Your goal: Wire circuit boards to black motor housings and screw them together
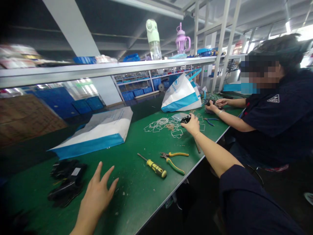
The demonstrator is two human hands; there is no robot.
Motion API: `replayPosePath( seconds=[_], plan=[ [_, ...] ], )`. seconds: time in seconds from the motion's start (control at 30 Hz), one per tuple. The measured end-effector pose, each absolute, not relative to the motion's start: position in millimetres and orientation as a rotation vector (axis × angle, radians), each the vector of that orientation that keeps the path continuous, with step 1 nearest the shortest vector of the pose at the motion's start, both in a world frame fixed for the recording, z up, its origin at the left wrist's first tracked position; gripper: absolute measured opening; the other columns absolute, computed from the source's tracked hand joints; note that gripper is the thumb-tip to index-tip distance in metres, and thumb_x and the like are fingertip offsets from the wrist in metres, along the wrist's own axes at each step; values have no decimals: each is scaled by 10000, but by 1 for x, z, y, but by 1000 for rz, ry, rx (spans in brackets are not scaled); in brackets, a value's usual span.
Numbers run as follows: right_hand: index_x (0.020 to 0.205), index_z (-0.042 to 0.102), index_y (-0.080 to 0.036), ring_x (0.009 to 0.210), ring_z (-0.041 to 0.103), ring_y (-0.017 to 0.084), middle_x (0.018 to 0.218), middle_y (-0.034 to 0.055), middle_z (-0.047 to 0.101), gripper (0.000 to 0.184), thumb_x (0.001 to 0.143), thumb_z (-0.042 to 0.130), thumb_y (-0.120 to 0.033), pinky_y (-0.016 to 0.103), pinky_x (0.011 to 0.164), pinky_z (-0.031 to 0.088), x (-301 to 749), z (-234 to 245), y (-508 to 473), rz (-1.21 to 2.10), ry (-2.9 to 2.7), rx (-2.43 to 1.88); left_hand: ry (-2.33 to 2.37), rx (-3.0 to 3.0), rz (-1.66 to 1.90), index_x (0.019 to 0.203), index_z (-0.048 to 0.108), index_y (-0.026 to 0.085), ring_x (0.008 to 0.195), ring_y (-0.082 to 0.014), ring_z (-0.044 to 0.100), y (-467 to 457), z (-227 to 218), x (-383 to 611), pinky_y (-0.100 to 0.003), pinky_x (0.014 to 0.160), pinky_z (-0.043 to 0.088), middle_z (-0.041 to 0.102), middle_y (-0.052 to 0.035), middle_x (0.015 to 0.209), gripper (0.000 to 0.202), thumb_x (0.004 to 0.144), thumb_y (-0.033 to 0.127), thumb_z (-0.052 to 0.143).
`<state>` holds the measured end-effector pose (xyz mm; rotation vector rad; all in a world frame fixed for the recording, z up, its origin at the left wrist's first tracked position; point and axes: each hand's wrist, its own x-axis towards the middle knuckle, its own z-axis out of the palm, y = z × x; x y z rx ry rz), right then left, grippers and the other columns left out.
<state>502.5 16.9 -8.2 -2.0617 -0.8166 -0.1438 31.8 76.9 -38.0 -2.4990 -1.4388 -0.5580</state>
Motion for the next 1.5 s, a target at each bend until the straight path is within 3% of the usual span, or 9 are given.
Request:
replayPosePath(
  seconds=[0.17, 0.37, 0.53, 0.6, 0.7, 0.8, 1.03, 1.4, 1.5],
  plan=[
    [1283, 444, -135, 1089, 532, 294, 1191, 137, 568, 812, 604, 738, -469, 434, 961, 407, 480, 65, 13, -110, -1009, -1849, -1333, -2540, -724, 1297, 509, 215, 1320, -317, 361, 75, -35, 32, -465, 1068, 368, 164, -65, 1543, 461, 873, 387, 457],
    [1139, 579, -180, 999, 600, 233, 1081, 69, 659, 517, 675, 737, -344, 399, 919, 462, 368, 117, -1, 623, -1426, -1367, -1245, -2666, -1035, 1356, 410, 208, 1383, -267, 262, 52, -14, 44, -443, 1121, 297, 241, -72, 1521, 547, 869, 447, 482],
    [1199, 568, -176, 1078, 569, 240, 1141, 56, 642, 546, 690, 735, -282, 378, 939, 448, 281, 115, -10, 992, -1672, -1181, -1324, -2708, -1046, 1429, 242, 244, 1404, -282, 182, 19, 8, 48, -522, 1126, 219, 296, -63, 1500, 811, 766, 553, 592],
    [1253, 538, -176, 1096, 561, 244, 1172, 60, 627, 597, 697, 727, -283, 374, 945, 443, 262, 109, -10, 1115, -1717, -1122, -1421, -2710, -959, 1409, 271, 273, 1368, -306, 249, 12, 10, 44, -546, 1106, 220, 383, -64, 1448, 841, 707, 495, 677],
    [1308, 487, -181, 1126, 544, 254, 1219, 65, 597, 676, 687, 732, -284, 374, 953, 436, 250, 101, -11, 1227, -1805, -1068, -1543, -2763, -764, 1321, 396, 294, 1214, -298, 434, 11, 9, 31, -483, 1021, 332, 532, -60, 1300, 719, 675, 335, 708],
    [1318, 467, -202, 1149, 527, 255, 1257, 58, 568, 737, 649, 763, -293, 371, 977, 417, 254, 89, -12, 1137, -1964, -1147, -1625, -2791, -667, 1314, 401, 313, 1123, -289, 486, 18, 5, 11, -424, 922, 391, 564, -55, 1246, 728, 651, 285, 698],
    [1268, 508, -225, 1141, 490, 263, 1226, 67, 546, 744, 583, 784, -317, 392, 1003, 363, 266, 33, -13, 509, -2350, -1412, -1692, -2965, -418, 1337, 344, 322, 1073, -302, 524, 34, -9, -23, -409, 890, 387, 615, -53, 1149, 888, 550, 386, 750],
    [1229, 451, -224, 1219, 434, 245, 1324, 67, 444, 766, 545, 794, -219, 374, 1043, 324, 263, -25, 5, 816, -2272, -1216, -1679, -3059, 85, 1317, 402, 332, 1091, -347, 498, 23, -21, -33, -432, 863, 406, 613, -103, 1092, 1040, 389, 623, 771],
    [1119, 550, -220, 1267, 383, 263, 1369, 78, 393, 556, 596, 733, -162, 406, 1065, 288, 276, -34, 7, 660, -2281, -1317, -1648, -3056, 98, 1314, 416, 329, 1110, -347, 480, 20, -21, -30, -444, 880, 392, 600, -101, 1152, 1011, 409, 595, 777]
  ],
)
